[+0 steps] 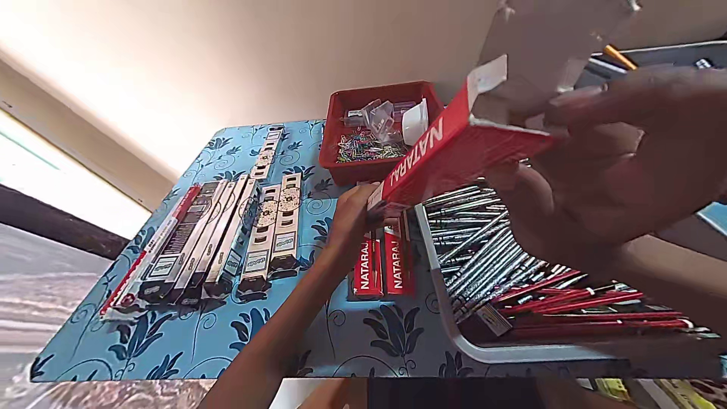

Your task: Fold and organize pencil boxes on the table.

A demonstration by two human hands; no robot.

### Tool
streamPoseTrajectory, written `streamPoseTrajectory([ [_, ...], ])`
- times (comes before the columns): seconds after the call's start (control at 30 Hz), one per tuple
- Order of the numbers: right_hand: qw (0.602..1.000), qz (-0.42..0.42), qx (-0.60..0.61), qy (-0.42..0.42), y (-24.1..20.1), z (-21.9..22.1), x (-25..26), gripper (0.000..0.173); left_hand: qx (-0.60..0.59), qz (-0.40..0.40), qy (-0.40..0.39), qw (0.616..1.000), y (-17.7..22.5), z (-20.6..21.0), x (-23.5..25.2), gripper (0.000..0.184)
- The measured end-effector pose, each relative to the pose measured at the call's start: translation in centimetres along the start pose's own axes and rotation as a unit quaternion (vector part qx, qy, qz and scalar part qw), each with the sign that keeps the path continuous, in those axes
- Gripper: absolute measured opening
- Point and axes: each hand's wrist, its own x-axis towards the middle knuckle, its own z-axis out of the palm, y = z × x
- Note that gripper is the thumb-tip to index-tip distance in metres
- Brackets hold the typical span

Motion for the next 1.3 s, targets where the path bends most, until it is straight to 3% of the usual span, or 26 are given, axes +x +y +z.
streamPoseTrajectory([
  [0.2, 1.000, -0.001, 0.022, -0.004, -0.3, 0.2, 0.6, 0.028, 0.046, -0.029, 0.036, 0.998, 2.5, 0.4, 0.2, 0.040],
  [0.37, 0.997, 0.018, 0.071, -0.010, -2.2, 1.0, 2.9, 0.029, 0.020, 0.047, 0.020, 0.998, 2.0, -1.5, -4.5, 0.043],
  [0.47, 0.991, 0.040, 0.128, -0.017, -3.7, 2.1, 4.2, 0.027, 0.026, 0.080, 0.051, 0.995, 1.0, -2.5, -7.9, 0.042],
  [0.6, 0.984, 0.042, 0.170, -0.036, -4.6, 3.5, 4.3, 0.029, 0.112, 0.106, 0.034, 0.987, -1.2, -4.6, -11.8, 0.068],
  [0.63, 0.982, 0.045, 0.179, -0.046, -4.7, 3.8, 4.1, 0.030, 0.155, 0.123, 0.024, 0.980, -1.7, -5.0, -12.6, 0.063],
  [0.7, 0.976, 0.054, 0.199, -0.065, -4.9, 4.2, 3.7, 0.032, 0.224, 0.148, 0.033, 0.963, -2.6, -5.0, -13.6, 0.036],
  [0.8, 0.970, 0.086, 0.210, -0.085, -5.0, 4.7, 3.1, 0.033, 0.268, 0.167, 0.026, 0.948, -4.1, -5.2, -13.5, 0.027],
  [1.13, 0.967, 0.064, 0.223, -0.105, -5.5, 6.1, 2.3, 0.030, 0.324, 0.228, 0.043, 0.917, -5.9, -5.7, -13.9, 0.024],
  [1.3, 0.969, 0.062, 0.214, -0.111, -5.2, 6.2, 1.9, 0.030, 0.322, 0.247, 0.064, 0.912, -6.0, -5.4, -13.8, 0.035],
])
